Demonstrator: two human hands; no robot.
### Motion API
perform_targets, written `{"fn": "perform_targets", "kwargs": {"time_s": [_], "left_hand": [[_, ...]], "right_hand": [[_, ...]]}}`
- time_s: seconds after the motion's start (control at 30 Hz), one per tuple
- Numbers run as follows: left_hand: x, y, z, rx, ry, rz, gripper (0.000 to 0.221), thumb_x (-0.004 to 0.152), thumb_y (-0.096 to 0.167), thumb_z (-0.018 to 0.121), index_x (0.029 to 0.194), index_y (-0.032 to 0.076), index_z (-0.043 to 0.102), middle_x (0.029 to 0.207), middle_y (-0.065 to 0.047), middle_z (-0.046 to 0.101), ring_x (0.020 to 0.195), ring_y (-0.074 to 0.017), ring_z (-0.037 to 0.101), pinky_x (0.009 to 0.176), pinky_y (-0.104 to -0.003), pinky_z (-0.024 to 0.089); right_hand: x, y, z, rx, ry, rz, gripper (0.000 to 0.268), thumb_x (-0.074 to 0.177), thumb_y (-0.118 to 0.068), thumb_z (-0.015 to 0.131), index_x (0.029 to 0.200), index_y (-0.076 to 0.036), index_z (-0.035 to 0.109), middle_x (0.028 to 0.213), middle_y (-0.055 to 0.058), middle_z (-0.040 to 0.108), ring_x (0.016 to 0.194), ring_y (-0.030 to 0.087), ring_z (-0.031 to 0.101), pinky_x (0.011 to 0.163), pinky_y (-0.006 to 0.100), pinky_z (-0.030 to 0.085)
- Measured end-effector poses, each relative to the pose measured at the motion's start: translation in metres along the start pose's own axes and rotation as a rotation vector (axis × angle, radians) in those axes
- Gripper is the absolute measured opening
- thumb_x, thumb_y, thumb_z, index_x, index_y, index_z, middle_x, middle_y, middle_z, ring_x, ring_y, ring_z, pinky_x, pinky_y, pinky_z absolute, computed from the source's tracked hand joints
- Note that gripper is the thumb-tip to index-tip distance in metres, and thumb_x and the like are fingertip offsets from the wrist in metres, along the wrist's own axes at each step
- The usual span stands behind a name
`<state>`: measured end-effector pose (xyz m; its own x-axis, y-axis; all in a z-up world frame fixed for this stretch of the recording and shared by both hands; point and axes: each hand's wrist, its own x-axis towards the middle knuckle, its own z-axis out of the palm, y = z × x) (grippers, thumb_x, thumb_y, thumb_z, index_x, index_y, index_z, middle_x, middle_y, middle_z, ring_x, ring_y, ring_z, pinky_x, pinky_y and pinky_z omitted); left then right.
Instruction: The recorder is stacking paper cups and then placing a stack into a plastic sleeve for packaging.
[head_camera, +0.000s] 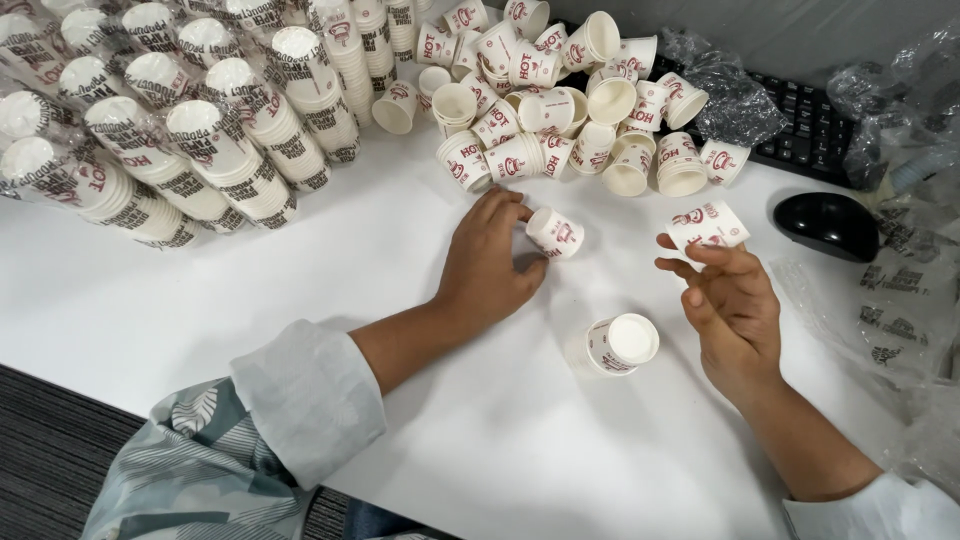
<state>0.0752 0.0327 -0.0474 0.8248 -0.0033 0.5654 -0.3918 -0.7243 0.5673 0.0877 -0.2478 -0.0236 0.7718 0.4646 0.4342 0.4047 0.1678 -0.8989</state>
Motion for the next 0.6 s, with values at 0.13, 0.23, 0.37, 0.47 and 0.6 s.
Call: {"fn": "perform_targets", "kwargs": {"time_s": [0.13,0.23,0.37,0.47,0.6], "left_hand": [[-0.001,0.004,-0.004,-0.062,-0.084,-0.103,0.051,0.072,0.012,0.083,0.114,0.000,0.057,0.128,-0.021,0.057,0.125,-0.0398,0.054,0.106,-0.048,0.044],[-0.004,0.009,-0.006,-0.116,-0.048,-0.157,0.053,0.075,0.013,0.083,0.117,-0.001,0.055,0.127,-0.019,0.054,0.126,-0.0399,0.051,0.105,-0.049,0.044],[0.000,0.024,-0.020,-0.161,-0.040,-0.012,0.047,0.083,0.014,0.081,0.122,0.003,0.056,0.134,-0.016,0.053,0.129,-0.0366,0.052,0.109,-0.048,0.044],[0.001,0.032,-0.024,-0.115,-0.087,0.141,0.046,0.086,0.015,0.080,0.127,0.007,0.060,0.145,-0.019,0.047,0.139,-0.0407,0.045,0.113,-0.050,0.041],[-0.003,0.026,-0.017,-0.096,-0.167,0.189,0.049,0.095,0.019,0.073,0.139,0.007,0.058,0.161,-0.022,0.035,0.154,-0.0429,0.029,0.123,-0.053,0.034]], "right_hand": [[-0.013,0.006,-0.009,0.016,-0.005,-0.051,0.027,0.110,-0.007,0.056,0.137,-0.012,0.054,0.143,0.008,0.054,0.142,0.031,0.052,0.123,0.053,0.045],[-0.016,0.007,-0.011,0.118,-0.020,-0.085,0.016,0.113,-0.010,0.057,0.129,-0.011,0.057,0.132,0.006,0.060,0.139,0.031,0.052,0.118,0.053,0.043],[-0.012,-0.009,-0.003,0.207,-0.028,-0.094,0.010,0.113,-0.017,0.056,0.121,-0.016,0.052,0.143,0.016,0.056,0.143,0.033,0.050,0.118,0.056,0.042],[-0.014,-0.011,-0.001,0.269,-0.021,-0.069,0.008,0.113,-0.020,0.056,0.117,-0.017,0.049,0.145,0.021,0.053,0.139,0.032,0.051,0.117,0.055,0.042],[-0.014,-0.018,0.001,0.402,-0.050,-0.008,0.011,0.112,-0.022,0.057,0.117,-0.018,0.048,0.149,0.026,0.050,0.129,0.033,0.056,0.116,0.054,0.043]]}}
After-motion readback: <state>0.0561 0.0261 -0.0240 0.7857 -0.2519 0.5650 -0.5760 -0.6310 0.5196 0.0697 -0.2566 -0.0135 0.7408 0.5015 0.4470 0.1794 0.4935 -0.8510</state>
